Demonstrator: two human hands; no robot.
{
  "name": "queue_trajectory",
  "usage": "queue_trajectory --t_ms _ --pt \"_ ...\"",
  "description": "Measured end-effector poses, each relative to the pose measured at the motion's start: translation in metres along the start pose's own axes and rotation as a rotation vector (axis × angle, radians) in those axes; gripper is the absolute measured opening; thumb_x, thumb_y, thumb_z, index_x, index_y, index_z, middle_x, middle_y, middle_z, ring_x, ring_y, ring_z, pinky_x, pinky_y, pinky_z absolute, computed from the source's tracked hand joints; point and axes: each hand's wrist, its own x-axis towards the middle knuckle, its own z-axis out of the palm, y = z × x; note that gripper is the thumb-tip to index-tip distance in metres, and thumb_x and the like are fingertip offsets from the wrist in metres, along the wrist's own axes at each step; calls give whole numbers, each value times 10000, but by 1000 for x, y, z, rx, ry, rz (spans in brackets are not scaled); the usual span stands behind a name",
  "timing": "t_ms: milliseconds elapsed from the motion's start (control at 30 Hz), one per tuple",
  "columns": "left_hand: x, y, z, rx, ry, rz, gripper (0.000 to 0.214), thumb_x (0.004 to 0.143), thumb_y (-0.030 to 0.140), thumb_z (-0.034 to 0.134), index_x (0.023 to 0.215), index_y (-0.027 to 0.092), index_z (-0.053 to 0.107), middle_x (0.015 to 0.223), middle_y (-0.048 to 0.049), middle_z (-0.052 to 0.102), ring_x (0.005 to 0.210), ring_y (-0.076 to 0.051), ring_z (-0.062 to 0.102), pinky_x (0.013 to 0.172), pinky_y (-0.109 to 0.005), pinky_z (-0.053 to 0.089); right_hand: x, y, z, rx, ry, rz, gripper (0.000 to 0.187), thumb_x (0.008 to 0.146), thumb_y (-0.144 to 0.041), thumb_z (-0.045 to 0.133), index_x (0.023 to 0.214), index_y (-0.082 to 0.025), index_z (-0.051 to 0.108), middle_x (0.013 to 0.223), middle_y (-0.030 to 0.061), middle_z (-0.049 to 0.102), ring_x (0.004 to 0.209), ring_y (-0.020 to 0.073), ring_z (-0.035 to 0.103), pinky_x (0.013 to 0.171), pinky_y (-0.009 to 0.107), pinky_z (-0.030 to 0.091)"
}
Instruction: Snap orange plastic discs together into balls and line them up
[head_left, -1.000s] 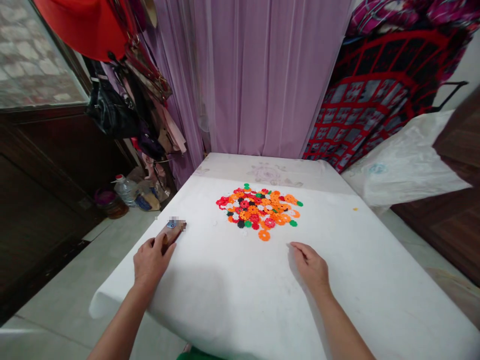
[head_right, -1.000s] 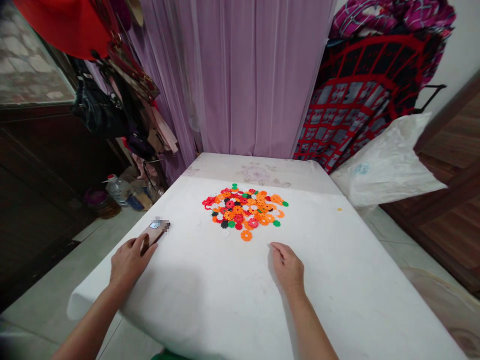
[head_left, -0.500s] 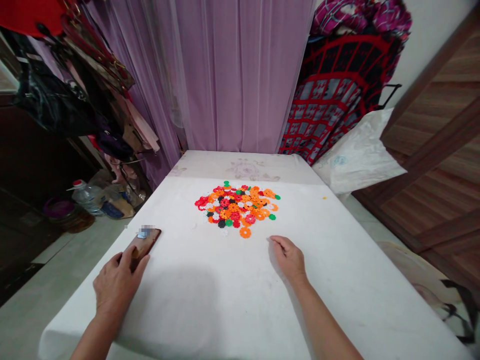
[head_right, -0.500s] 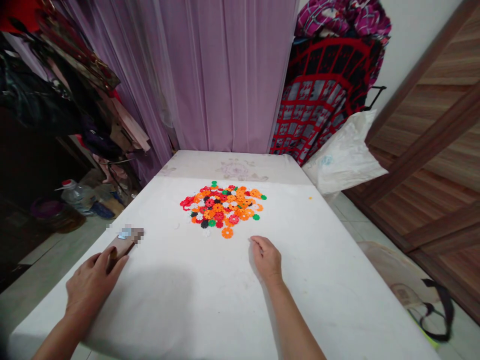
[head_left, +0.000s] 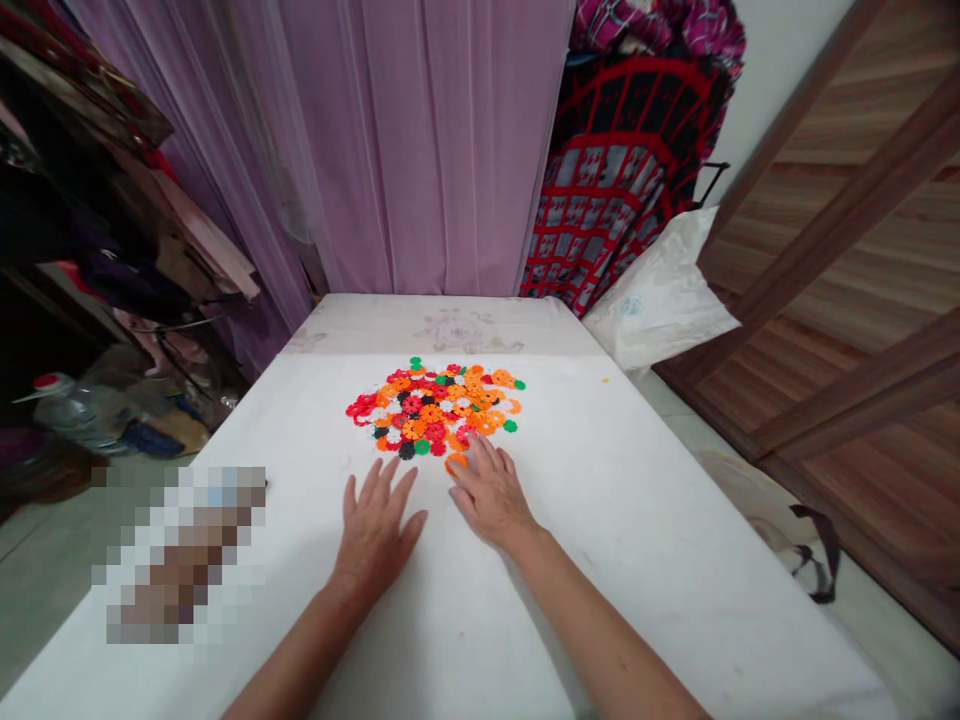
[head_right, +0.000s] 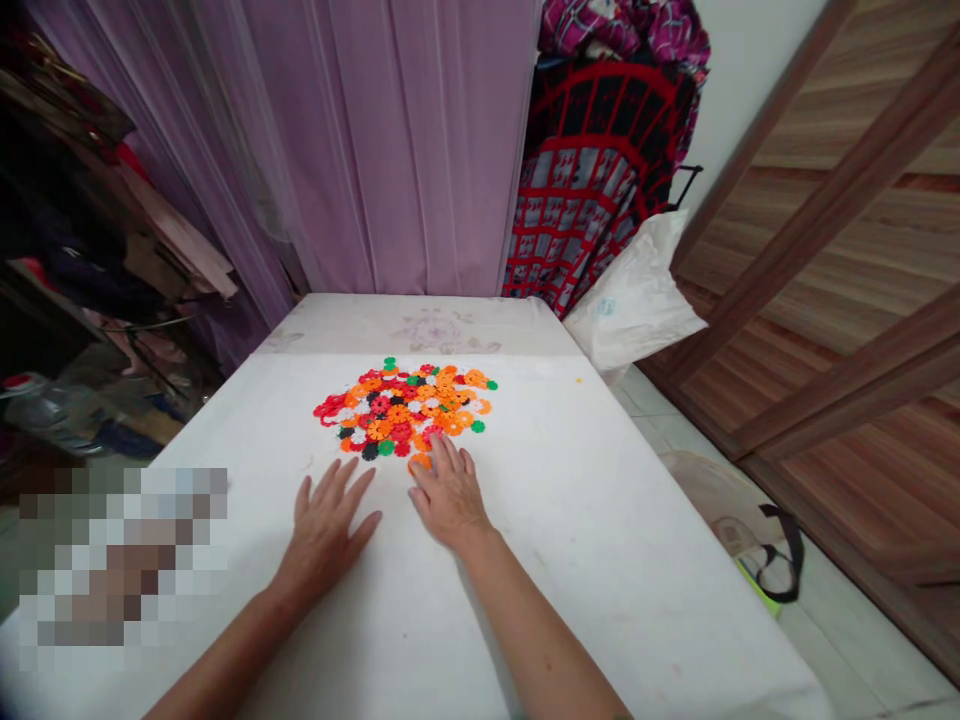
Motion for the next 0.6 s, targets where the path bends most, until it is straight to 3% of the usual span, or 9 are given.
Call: queue_trajectory --t_ms 133,300,433,600 --pt "19 22 21 -37 -29 104 463 914 393 477 1340 233 565 1398 -135 567 1344 -332 458 1131 -598 256 -11 11 -4 -31 -45 -2 353 920 -336 571 1262 -287 643 1544 127 383 1423 314 322 1101 539 296" --pt "29 22 30 -93 -112 97 483 944 411 421 1373 218 533 1389 -126 578 1307 -311 505 1130 -602 272 -23 30 -10 23 3 9 286 938 -284 521 1160 -257 698 1360 98 594 1282 269 491 1052 454 370" --pt "26 15 35 -136 -80 106 477 952 411 412 1351 187 548 1378 -129 587 1314 -306 498 1116 -575 324 -8 26 -9 103 42 54 275 925 -221 505 1129 -229 689 1167 70 691 1089 215 587 957 367 432" --pt "20 17 40 -157 -25 109 477 945 395 436 1360 181 533 1398 -123 570 1340 -293 470 1108 -505 373 18 8 -3 45 2 55 303 899 -313 573 1183 -252 664 1093 78 674 1013 235 575 866 359 450"
